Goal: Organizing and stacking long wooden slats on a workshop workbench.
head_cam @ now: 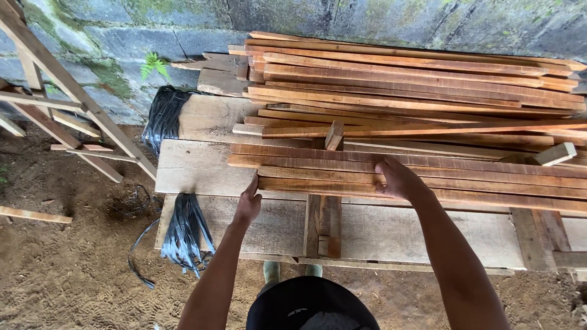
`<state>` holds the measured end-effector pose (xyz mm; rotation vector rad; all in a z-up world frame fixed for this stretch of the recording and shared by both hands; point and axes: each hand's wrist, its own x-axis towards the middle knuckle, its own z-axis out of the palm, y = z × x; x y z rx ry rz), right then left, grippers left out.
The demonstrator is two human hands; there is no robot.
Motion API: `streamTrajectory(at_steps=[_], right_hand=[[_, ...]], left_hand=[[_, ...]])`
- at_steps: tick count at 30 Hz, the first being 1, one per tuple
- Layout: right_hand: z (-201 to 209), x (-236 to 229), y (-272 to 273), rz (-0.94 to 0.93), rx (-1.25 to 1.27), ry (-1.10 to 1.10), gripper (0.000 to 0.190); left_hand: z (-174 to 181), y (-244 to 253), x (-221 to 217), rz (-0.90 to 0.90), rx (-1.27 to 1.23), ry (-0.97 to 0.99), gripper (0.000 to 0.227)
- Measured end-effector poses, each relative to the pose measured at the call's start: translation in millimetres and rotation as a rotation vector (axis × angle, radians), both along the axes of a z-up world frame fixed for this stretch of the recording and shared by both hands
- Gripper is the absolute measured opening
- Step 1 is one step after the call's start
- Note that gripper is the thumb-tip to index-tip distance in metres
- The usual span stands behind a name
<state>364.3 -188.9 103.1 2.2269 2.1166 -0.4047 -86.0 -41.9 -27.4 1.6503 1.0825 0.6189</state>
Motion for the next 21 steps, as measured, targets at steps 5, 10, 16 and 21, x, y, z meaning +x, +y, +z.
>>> streamTrajectory(at_steps=[5,10,16,21], right_hand=[[-3.7,1.2,-1.4,-0.049,-0.033,0.003,0.049],[-4.4,-2.7,-3.4,-0.082,-0.031,-0.023,0.050],[-6.1,-8.1,-9.5,-0.187,0.081,0.008,0.040],[-20.7,-3.4,-5.9,-0.073,0.266,-0.109,0.038]], left_hand=[[15.2,-4.2,4.4,-0.012,0.028,0.045,0.084],[44.0,-6.8,0.7,-0.055,-0.008,0.094,0.084],[11.2,20.5,-23.1,0.123,-0.108,0.008,0.081],[-26.4,60.2,-43.4,0.277,-0.126,-0.237,0.092]])
